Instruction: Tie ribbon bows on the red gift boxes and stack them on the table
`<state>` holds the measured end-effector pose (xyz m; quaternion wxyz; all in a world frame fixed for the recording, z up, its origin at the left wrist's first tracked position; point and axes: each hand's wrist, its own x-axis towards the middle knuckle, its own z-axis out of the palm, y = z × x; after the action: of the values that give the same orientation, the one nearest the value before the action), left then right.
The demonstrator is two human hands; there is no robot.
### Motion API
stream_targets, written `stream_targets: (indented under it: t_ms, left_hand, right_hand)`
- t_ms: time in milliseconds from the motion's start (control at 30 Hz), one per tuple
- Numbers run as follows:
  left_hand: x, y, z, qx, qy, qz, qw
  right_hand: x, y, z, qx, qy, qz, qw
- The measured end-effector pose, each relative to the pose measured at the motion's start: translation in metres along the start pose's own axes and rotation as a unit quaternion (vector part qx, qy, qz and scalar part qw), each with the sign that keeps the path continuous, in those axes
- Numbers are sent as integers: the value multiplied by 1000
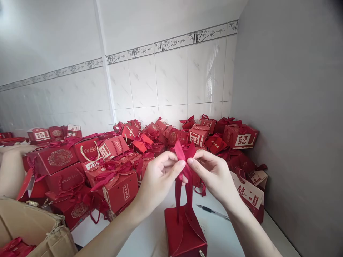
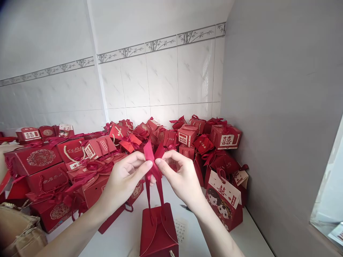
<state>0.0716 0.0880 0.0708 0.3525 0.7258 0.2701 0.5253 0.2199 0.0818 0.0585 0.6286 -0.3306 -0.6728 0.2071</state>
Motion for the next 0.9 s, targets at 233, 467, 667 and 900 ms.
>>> stream_targets:
  t_ms: [233, 467, 667, 900]
  left_hand:
    - [2, -7, -3, -73, 19, -28, 997]
    - [3, -14, -7, -80, 24, -37, 996]
    - [0, -11, -7, -37, 14, -21, 999]
    - [0, -6, -6, 10, 28, 2, 1000]
  right_hand:
    - [0, 1, -9, -6, -19, -87, 996]
    - [-4, -2, -22, -109, -170, -105, 974]
    - [-4, -3, -16, -140, -166, -116, 969]
    - [-5, 0, -7, -100, -135, -37, 985]
